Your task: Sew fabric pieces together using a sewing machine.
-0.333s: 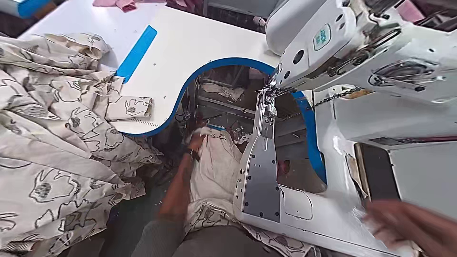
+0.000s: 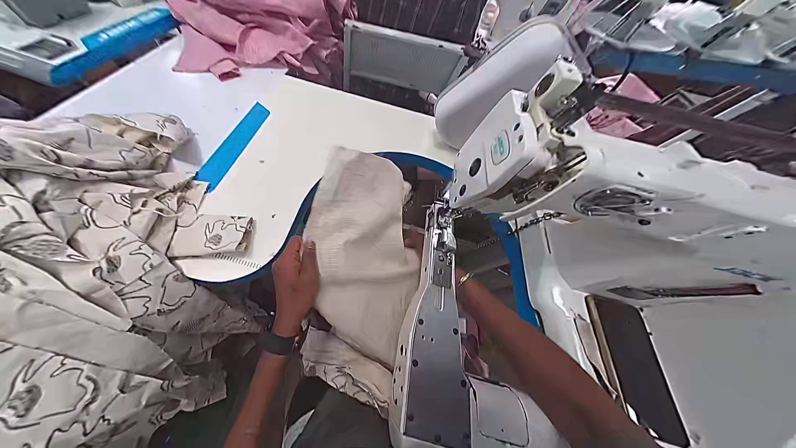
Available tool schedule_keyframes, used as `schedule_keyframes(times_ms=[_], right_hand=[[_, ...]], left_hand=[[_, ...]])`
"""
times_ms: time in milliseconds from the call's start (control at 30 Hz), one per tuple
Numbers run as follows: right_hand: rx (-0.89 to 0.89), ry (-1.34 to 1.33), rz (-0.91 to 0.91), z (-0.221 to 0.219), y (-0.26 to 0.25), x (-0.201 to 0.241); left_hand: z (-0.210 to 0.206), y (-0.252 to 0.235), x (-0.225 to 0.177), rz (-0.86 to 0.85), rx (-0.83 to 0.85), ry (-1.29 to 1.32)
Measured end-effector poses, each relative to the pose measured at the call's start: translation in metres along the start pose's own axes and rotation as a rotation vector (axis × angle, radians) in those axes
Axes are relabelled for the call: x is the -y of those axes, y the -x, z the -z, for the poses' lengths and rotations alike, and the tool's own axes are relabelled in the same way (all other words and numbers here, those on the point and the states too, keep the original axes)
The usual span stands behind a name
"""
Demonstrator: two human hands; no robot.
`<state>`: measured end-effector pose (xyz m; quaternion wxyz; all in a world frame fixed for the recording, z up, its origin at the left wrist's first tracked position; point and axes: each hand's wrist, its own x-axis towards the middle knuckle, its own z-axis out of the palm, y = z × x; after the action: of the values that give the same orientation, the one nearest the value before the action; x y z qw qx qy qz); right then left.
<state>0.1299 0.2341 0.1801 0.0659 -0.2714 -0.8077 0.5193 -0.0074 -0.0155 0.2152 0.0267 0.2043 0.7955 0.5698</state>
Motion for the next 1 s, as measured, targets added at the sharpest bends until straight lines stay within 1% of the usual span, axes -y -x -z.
schedule_keyframes(times_ms=[33, 67, 133, 167, 200, 233, 267, 300, 333, 367, 400, 433, 467, 500, 533, 600, 633, 667, 700, 733, 767, 800, 833, 900, 967, 1000], right_hand=[[0.076, 0.133, -0.187, 0.028, 0.006, 0.0], [0.162, 0.319, -0.299, 0.051, 0.012, -0.002], [0.432, 0.668, -0.37, 0.077, 0.037, -0.012], [0.56, 0.776, -0.454, 0.081, 0.06, -0.014], [0.61, 0.833, -0.529, 0.083, 0.082, -0.011], [0.562, 0.83, -0.573, 0.087, 0.097, -0.006], [0.42, 0.766, -0.535, 0.089, 0.109, 0.002], [0.224, 0.662, -0.421, 0.087, 0.114, 0.015], [0.041, 0.54, -0.239, 0.077, 0.115, 0.031], [-0.079, 0.452, -0.033, 0.06, 0.118, 0.045], [-0.15, 0.419, 0.153, 0.039, 0.126, 0.054], [-0.197, 0.456, 0.325, 0.022, 0.137, 0.059], [-0.235, 0.527, 0.467, 0.014, 0.144, 0.058], [-0.276, 0.585, 0.577, 0.015, 0.149, 0.052], [-0.345, 0.633, 0.649, 0.017, 0.148, 0.046], [-0.398, 0.641, 0.67, 0.019, 0.145, 0.043], [-0.404, 0.627, 0.633, 0.02, 0.144, 0.044], [-0.414, 0.621, 0.547, 0.023, 0.143, 0.046], [-0.431, 0.625, 0.398, 0.03, 0.141, 0.047], [-0.439, 0.629, 0.209, 0.045, 0.136, 0.045], [-0.43, 0.605, 0.011, 0.062, 0.129, 0.041], [-0.423, 0.577, -0.129, 0.075, 0.123, 0.039], [-0.425, 0.618, -0.156, 0.079, 0.119, 0.041], [-0.454, 0.749, -0.021, 0.067, 0.112, 0.056], [-0.466, 0.764, 0.119, 0.048, 0.109, 0.064], [-0.485, 0.766, 0.194, 0.043, 0.108, 0.061]], left_hand=[[0.001, 0.014, 0.012, 0.094, 0.066, -0.101], [0.0, 0.03, 0.017, 0.175, 0.153, -0.171], [-0.011, 0.059, 0.023, 0.294, 0.376, -0.261], [-0.017, 0.071, 0.029, 0.357, 0.54, -0.296], [-0.022, 0.075, 0.039, 0.409, 0.705, -0.316], [-0.028, 0.071, 0.047, 0.441, 0.818, -0.296], [-0.032, 0.063, 0.045, 0.441, 0.858, -0.229], [-0.038, 0.05, 0.03, 0.398, 0.828, -0.098], [-0.047, 0.038, 0.003, 0.353, 0.781, 0.093], [-0.053, 0.032, -0.032, 0.366, 0.795, 0.318], [-0.053, 0.034, -0.064, 0.423, 0.889, 0.522], [-0.051, 0.04, -0.087, 0.487, 1.038, 0.67], [-0.05, 0.046, -0.097, 0.518, 1.17, 0.772], [-0.051, 0.05, -0.097, 0.494, 1.209, 0.805], [-0.056, 0.05, -0.092, 0.381, 1.098, 0.738], [-0.082, 0.04, -0.078, 0.035, 0.64, 0.341], [-0.1, 0.034, -0.072, -0.093, 0.488, 0.194], [-0.115, 0.031, -0.072, -0.16, 0.438, 0.092], [-0.124, 0.034, -0.078, -0.189, 0.413, 0.006], [-0.128, 0.04, -0.084, -0.198, 0.419, -0.062], [-0.125, 0.047, -0.088, -0.18, 0.457, -0.14], [-0.121, 0.051, -0.091, -0.162, 0.485, -0.208], [-0.119, 0.052, -0.092, -0.142, 0.518, -0.257], [-0.119, 0.043, -0.093, -0.11, 0.633, -0.332], [-0.118, 0.034, -0.094, -0.157, 0.724, -0.372], [-0.115, 0.033, -0.096, -0.19, 0.754, -0.394]])
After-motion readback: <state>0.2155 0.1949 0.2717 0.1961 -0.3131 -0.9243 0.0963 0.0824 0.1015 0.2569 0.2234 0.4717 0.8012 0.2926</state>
